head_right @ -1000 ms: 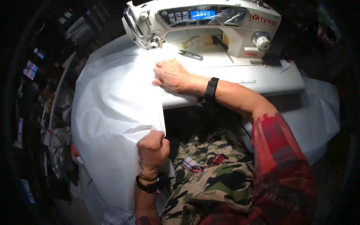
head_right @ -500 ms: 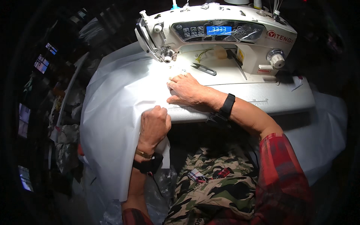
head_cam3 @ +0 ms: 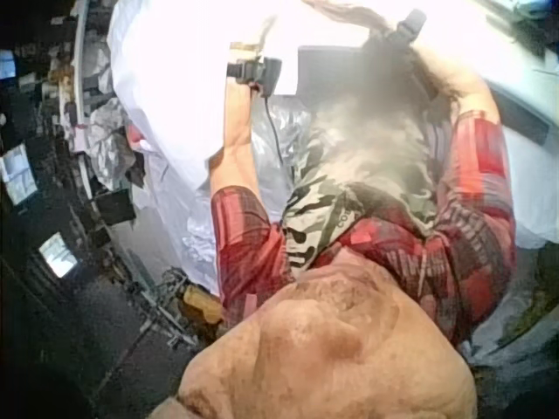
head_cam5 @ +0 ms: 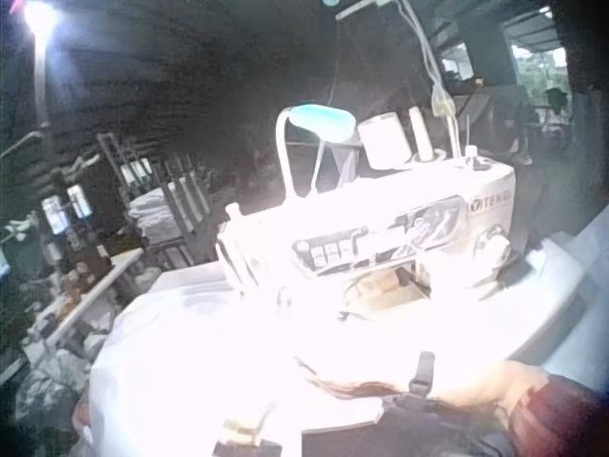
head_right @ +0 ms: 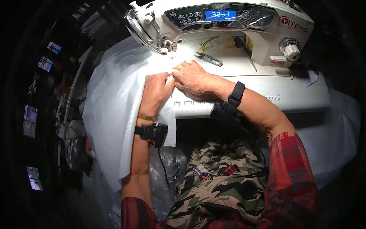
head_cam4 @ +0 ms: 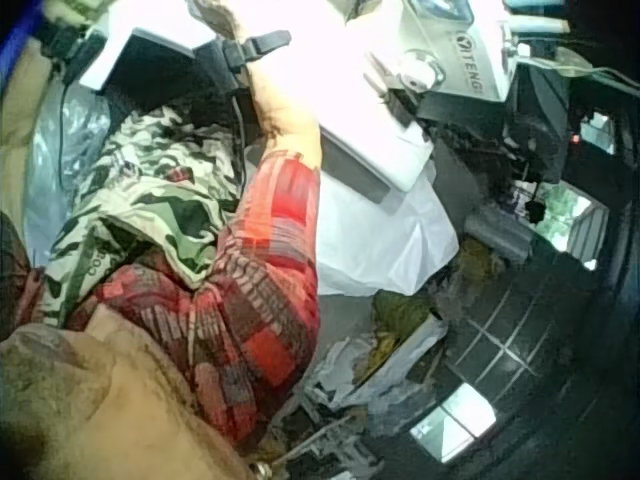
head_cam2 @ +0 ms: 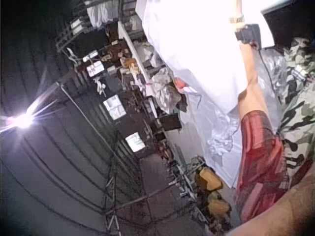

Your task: Sewing together large white plastic sheets using an industrial sewing machine.

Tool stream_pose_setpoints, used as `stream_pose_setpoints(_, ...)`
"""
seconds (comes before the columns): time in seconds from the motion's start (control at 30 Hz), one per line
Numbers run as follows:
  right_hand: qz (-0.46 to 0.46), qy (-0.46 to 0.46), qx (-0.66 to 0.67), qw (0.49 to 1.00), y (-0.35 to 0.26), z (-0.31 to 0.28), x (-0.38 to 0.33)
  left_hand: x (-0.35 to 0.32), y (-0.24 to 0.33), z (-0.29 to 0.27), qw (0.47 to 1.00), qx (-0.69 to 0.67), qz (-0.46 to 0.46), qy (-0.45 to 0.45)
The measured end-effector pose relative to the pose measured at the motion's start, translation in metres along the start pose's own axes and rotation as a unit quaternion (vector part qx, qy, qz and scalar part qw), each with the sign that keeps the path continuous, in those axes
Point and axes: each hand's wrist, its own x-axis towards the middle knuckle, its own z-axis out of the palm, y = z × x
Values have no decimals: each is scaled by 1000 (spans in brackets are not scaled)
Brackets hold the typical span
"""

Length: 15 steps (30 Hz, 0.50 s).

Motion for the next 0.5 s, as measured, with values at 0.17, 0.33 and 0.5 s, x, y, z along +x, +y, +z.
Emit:
stream_pose_setpoints(0.17,23,-51,-29,998,3,2,1,-72,9,-32,998,-35,-32,48)
stream_pose_setpoints(0.33,23,-61,-22,998,2,-3,5,-96,-36,-34,969,-128,-206,45)
stream_pose_setpoints(0.5,72,124,165,976,-42,13,-39,-97,-75,-26,919,-328,-212,48)
